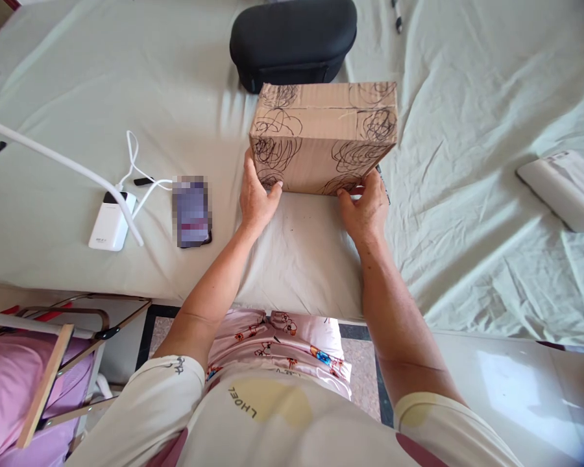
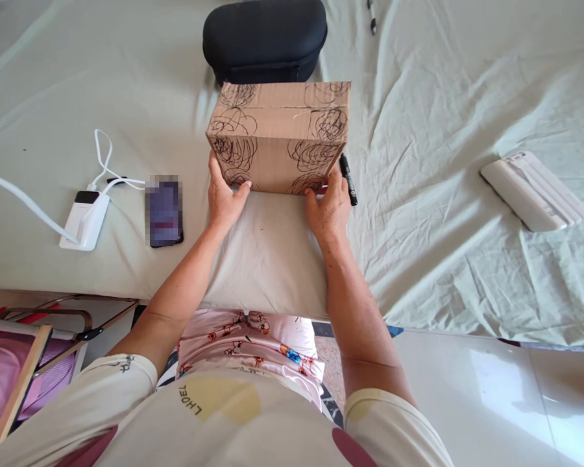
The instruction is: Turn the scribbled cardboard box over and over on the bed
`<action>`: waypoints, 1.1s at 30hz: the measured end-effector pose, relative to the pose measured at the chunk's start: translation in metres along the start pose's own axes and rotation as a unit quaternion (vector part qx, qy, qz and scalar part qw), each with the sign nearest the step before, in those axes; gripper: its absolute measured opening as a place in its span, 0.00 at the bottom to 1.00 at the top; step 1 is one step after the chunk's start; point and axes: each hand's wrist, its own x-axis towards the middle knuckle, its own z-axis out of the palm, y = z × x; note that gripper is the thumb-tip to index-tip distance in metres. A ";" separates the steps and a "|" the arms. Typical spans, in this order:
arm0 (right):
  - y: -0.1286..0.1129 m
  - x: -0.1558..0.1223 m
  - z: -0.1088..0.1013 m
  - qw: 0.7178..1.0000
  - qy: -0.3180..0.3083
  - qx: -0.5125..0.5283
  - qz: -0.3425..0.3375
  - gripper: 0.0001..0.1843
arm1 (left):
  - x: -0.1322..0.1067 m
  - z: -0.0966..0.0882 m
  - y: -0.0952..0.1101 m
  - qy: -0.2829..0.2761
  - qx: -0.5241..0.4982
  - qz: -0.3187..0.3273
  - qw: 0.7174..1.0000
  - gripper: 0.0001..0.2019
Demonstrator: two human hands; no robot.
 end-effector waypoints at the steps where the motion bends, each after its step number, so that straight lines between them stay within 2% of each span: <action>1: 0.001 0.000 0.000 1.000 0.001 0.000 -0.001 0.33 | 0.000 0.000 -0.001 0.001 0.002 0.007 1.000 0.49; 6: 0.000 0.003 -0.006 0.999 0.026 0.032 -0.018 0.35 | -0.003 -0.001 0.000 0.036 0.012 0.061 0.997 0.44; 11: -0.012 0.003 -0.014 0.990 0.104 0.046 -0.079 0.33 | -0.008 -0.010 0.015 0.068 0.001 0.115 0.991 0.42; 15: -0.022 0.001 -0.018 0.985 0.137 0.039 -0.102 0.30 | -0.008 -0.015 0.020 0.084 0.017 0.115 0.990 0.39; 20: -0.029 0.000 -0.018 0.980 0.166 0.054 -0.097 0.22 | -0.008 -0.013 0.020 0.059 0.063 0.091 0.992 0.33; 24: -0.030 0.000 -0.015 0.983 0.155 0.066 -0.076 0.17 | -0.011 -0.010 0.025 0.024 0.079 0.081 0.993 0.29; 28: -0.028 0.000 -0.015 0.981 0.154 0.085 -0.081 0.17 | -0.015 -0.009 0.031 0.001 0.086 0.100 0.991 0.29; 33: -0.024 -0.001 -0.013 0.987 0.126 0.063 -0.082 0.23 | -0.019 -0.006 0.039 -0.037 0.107 0.131 0.985 0.31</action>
